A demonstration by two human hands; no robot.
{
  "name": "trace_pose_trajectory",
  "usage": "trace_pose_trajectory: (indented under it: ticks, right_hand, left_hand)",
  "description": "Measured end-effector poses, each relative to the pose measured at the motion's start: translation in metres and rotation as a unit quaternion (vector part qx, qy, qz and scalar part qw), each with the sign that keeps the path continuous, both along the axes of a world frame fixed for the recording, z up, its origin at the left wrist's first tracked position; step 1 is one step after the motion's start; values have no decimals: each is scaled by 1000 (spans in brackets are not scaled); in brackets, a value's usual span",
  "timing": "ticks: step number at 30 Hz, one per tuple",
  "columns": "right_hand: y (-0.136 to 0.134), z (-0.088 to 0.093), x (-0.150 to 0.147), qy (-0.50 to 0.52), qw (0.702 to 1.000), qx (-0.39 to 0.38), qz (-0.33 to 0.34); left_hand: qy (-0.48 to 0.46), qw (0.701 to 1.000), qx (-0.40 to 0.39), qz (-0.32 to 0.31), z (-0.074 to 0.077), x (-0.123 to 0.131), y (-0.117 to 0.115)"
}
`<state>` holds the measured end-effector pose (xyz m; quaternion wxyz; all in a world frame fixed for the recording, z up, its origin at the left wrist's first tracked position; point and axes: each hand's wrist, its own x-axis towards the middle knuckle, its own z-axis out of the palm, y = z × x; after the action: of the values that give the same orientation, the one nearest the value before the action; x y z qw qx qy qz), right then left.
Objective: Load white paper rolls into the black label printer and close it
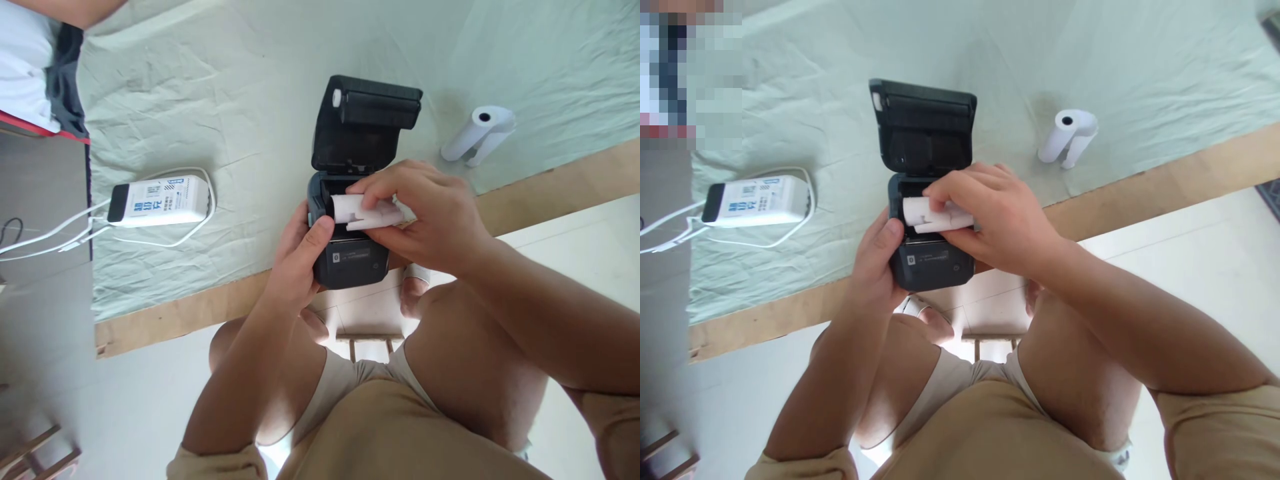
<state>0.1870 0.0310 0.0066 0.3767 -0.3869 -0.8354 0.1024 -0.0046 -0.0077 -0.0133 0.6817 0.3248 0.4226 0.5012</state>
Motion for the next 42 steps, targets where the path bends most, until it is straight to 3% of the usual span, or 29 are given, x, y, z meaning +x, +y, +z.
trace_pose_trajectory:
  ticks: [6,10,14,18,25,29,31,35,38,42]
  right_hand:
    - [9,-11,2,63,996,31,53]
    - [2,-4,2,85,991,87,48]
    - [-11,2,3,49,992,76,90]
    - [-17,-9,0,-1,989,94,114]
    - [-16,-19,-2,19,985,93,144]
    - [-15,-12,3,40,985,107,129]
    - [-11,-9,7,87,987,108,77]
    - [7,-14,16,136,990,27,-40]
    - [20,-22,20,147,988,-53,-1]
    - [21,-28,21,206,975,-61,64]
  left_hand:
    - [-19,1000,8,-5,-1,-1,0]
    - [-14,1000,-13,0,0,0,0]
    - [-2,1000,-13,7,0,0,0]
    - [4,1000,23,14,-1,-1,0]
    - [22,999,25,17,2,0,2]
    - [34,999,22,20,1,-1,1]
    - [34,999,26,17,-1,-3,0]
    - [42,998,36,-5,-7,-6,2]
    - [48,998,35,-14,-10,-7,4]
    - [72,996,50,1,-11,-8,3]
